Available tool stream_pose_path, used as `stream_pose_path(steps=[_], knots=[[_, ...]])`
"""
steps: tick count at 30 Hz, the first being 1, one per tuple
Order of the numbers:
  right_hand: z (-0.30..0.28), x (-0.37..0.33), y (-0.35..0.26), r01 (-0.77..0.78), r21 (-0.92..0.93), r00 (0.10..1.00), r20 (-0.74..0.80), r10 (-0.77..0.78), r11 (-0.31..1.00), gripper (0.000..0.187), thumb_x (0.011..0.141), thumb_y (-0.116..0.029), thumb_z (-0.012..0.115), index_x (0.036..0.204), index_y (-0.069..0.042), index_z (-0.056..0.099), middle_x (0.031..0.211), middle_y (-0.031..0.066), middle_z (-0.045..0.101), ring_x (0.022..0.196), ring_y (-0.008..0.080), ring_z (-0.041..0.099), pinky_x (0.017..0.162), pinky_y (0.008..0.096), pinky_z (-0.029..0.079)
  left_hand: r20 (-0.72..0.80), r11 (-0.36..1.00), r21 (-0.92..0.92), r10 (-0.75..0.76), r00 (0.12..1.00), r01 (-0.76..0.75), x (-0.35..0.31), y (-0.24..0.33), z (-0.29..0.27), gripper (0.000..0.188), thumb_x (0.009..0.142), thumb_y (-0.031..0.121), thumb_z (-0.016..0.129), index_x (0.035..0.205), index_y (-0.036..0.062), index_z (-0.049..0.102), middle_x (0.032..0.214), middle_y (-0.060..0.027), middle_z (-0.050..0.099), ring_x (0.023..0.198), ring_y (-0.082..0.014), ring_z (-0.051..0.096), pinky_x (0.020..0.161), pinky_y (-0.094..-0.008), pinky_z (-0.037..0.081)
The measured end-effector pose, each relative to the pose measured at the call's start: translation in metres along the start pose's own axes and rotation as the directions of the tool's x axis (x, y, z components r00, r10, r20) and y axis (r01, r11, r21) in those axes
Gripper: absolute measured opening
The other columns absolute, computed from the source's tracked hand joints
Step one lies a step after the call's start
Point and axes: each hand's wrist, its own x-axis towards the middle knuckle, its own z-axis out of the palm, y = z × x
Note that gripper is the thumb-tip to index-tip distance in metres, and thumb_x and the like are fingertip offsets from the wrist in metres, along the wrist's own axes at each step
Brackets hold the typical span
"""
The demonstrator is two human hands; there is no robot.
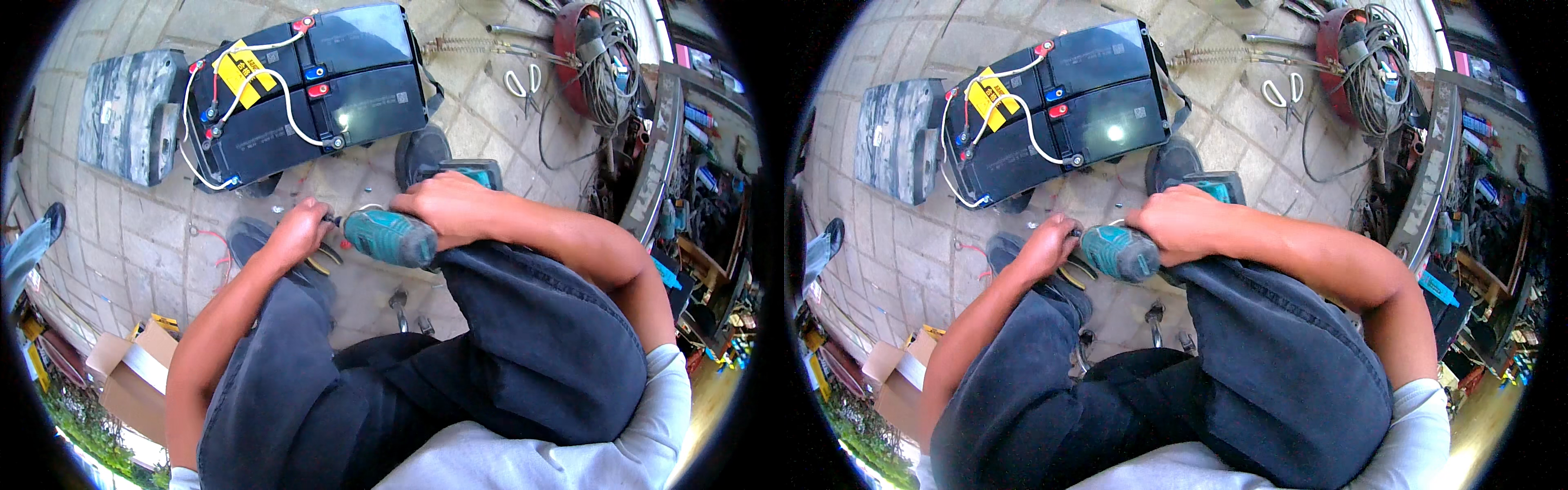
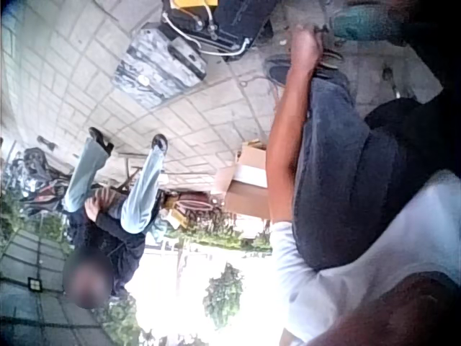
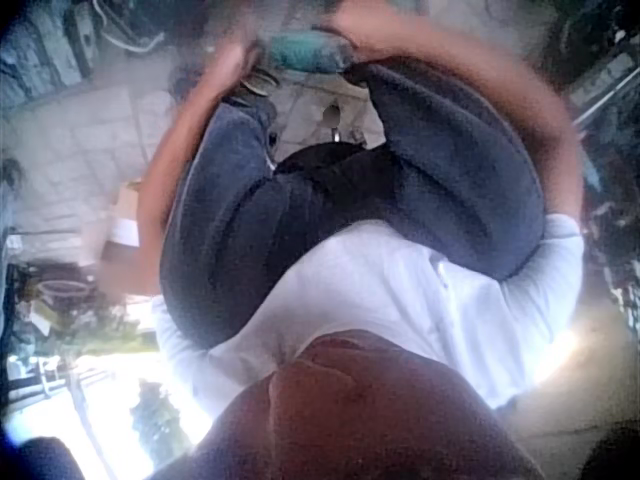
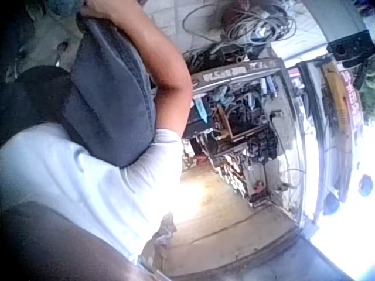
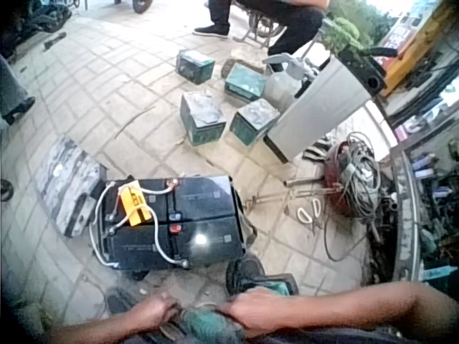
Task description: The person sits on the ground and connects wires to a battery pack using a cordless drill to tighten terminal nuts. They handle multiple wires and fasteners, then hand the assembled battery pack to another person.
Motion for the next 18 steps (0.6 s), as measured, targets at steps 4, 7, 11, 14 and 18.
stream_pose_path(steps=[4,7,11,14,18], knots=[[-0.04,-0.042,-0.015,-0.035,0.12,0.999,-0.036,0.039,0.992,0.035,0.069,-0.025,0.069,0.095,-0.004,0.06,0.082,0.0206,0.065,0.081,0.0402,0.063,0.072,0.0503,0.05,-0.064,0.996,-0.05,0.071,0.995,-0.074,-0.002,0.042,-0.027,0.023,0.08,0.004,0.066,0.102,0.0007,0.058,0.097,-0.0191,0.057,0.091,-0.0382,0.057,0.078,-0.0425,0.047],[-0.086,-0.076,-0.032,-0.072,0.198,0.994,-0.07,0.087,0.978,0.037,0.068,-0.027,0.069,0.096,-0.003,0.062,0.081,0.0224,0.064,0.081,0.0411,0.063,0.071,0.0484,0.049,-0.185,0.983,-0.053,0.162,0.969,-0.174,0.006,0.077,-0.046,0.024,0.079,0.003,0.067,0.102,0.001,0.059,0.095,-0.0171,0.057,0.09,-0.0357,0.057,0.077,-0.0403,0.047],[-0.133,-0.106,-0.056,-0.174,0.078,0.966,-0.179,0.186,0.982,0.044,0.067,-0.024,0.069,0.105,-0.002,0.065,0.083,0.0197,0.065,0.079,0.0393,0.064,0.07,0.0427,0.051,-0.376,0.967,-0.008,0.232,0.897,-0.253,0.034,0.113,-0.082,0.026,0.077,-0.001,0.067,0.102,0.0012,0.059,0.094,-0.015,0.056,0.088,-0.0325,0.058,0.077,-0.0372,0.048],[-0.134,-0.101,-0.066,-0.245,-0.017,0.927,-0.296,0.23,0.969,0.042,0.067,-0.023,0.069,0.103,-0.002,0.063,0.082,0.0201,0.064,0.079,0.0404,0.063,0.071,0.044,0.051,-0.468,0.955,0.028,0.275,0.84,-0.297,0.059,0.11,-0.103,0.027,0.076,-0.002,0.066,0.102,0.0006,0.06,0.094,-0.0157,0.057,0.089,-0.031,0.059,0.078,-0.0361,0.048],[-0.114,-0.066,-0.042,-0.187,-0.065,0.857,-0.499,0.13,0.98,0.031,0.067,-0.02,0.07,0.09,-0.002,0.059,0.077,0.0209,0.063,0.079,0.0415,0.062,0.071,0.0497,0.049,-0.5,0.946,0.194,0.322,0.804,-0.258,0.096,0.081,-0.122,0.024,0.08,0.001,0.063,0.104,0.0,0.06,0.097,-0.0171,0.058,0.092,-0.0336,0.059,0.081,-0.0367,0.048]])
